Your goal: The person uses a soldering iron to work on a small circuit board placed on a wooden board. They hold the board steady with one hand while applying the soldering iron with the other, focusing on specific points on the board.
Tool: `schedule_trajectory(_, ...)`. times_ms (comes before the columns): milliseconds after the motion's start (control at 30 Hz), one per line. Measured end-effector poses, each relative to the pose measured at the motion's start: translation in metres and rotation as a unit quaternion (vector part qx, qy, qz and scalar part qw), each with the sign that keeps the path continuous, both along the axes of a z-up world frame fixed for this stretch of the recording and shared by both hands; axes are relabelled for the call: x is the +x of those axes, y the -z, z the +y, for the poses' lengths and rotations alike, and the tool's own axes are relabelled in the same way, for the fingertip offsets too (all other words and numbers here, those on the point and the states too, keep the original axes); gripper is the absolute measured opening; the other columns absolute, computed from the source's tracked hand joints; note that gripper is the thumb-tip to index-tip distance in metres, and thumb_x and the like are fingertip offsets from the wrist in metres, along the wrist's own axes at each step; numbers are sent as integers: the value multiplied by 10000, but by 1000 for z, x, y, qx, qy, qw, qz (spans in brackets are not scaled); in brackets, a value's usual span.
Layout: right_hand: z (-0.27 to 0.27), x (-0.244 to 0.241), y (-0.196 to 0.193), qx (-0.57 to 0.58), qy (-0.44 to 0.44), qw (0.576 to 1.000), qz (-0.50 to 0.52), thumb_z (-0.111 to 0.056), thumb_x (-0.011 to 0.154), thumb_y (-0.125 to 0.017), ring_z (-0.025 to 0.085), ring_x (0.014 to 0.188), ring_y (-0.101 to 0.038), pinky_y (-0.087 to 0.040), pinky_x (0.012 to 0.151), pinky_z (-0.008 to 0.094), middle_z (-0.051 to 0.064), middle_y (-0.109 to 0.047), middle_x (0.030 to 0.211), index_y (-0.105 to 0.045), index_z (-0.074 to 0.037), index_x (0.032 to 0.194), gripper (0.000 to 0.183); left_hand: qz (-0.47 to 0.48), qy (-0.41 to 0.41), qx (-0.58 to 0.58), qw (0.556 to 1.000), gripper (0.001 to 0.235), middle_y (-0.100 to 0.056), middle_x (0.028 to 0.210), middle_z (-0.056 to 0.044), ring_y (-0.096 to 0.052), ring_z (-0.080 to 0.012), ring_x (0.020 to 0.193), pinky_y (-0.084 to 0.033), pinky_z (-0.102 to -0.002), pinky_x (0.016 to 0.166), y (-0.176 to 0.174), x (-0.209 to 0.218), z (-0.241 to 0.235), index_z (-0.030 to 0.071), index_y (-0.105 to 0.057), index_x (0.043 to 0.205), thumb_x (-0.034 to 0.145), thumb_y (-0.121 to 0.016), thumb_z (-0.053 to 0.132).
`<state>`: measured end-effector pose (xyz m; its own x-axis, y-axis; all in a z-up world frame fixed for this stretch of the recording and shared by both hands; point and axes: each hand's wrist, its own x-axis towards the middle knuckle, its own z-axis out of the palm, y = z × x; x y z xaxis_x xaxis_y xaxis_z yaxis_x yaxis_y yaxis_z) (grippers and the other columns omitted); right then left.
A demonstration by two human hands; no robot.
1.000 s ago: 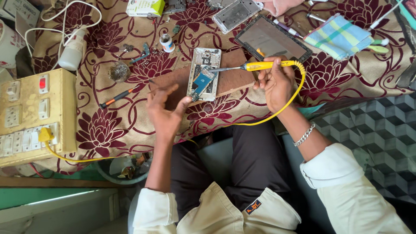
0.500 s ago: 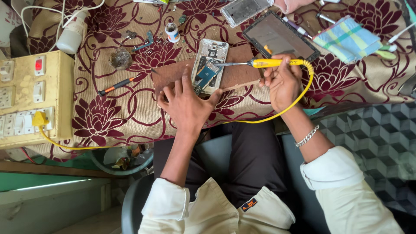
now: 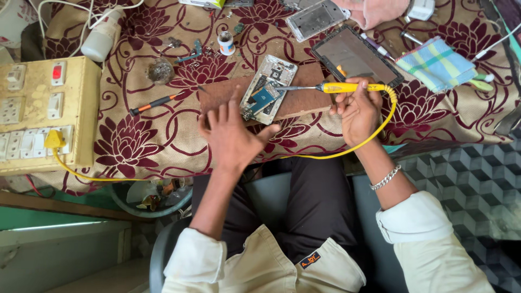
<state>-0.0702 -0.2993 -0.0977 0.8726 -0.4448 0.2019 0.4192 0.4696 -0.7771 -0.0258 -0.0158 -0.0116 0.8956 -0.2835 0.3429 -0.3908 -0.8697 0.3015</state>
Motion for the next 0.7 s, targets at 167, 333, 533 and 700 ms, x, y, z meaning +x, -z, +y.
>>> schedule_trajectory(167, 1, 0, 2, -2, 9, 1000, 1, -333, 1156, -496, 166, 670, -564, -538, 647, 357, 111, -644, 870, -572, -33, 1214, 315, 9, 5, -30, 999, 1199, -610, 1183, -147, -536, -384, 1172, -181, -684, 1146, -8, 2, -14, 107, -268, 1587, 615, -871, 469)
schedule_trajectory(333, -1, -1, 3, -5, -2, 1000, -5, -371, 1156, -499, 175, 702, -570, -541, 678, 363, 112, -644, 885, -572, -28, 1207, 354, -31, 85, -98, 991, 1077, -571, 1136, -142, -547, -361, 1131, -267, -589, 1156, 3, 11, 16, 123, -325, 1580, 603, -768, 215)
schedule_trajectory(533, -5, -2, 3, 13, 10, 1000, -1, -438, 1131, -493, 175, 701, -571, -540, 685, 361, 97, -646, 878, -579, -53, 1196, 400, 4, 114, -92, 989, 681, -611, 1152, -109, -552, -323, 1158, -343, -503, 1106, 11, 17, 42, 133, -620, 1390, 729, -768, 200)
schedule_trajectory(700, -14, 0, 9, 65, -2, 998, 10, -503, 1113, -505, 177, 710, -583, -543, 697, 369, 72, -642, 862, -599, -68, 1190, 452, -21, 142, -155, 978, 408, -674, 1243, -69, -589, -292, 1170, -403, -446, 1084, 17, 17, 52, 78, -711, 1247, 898, -790, 276)
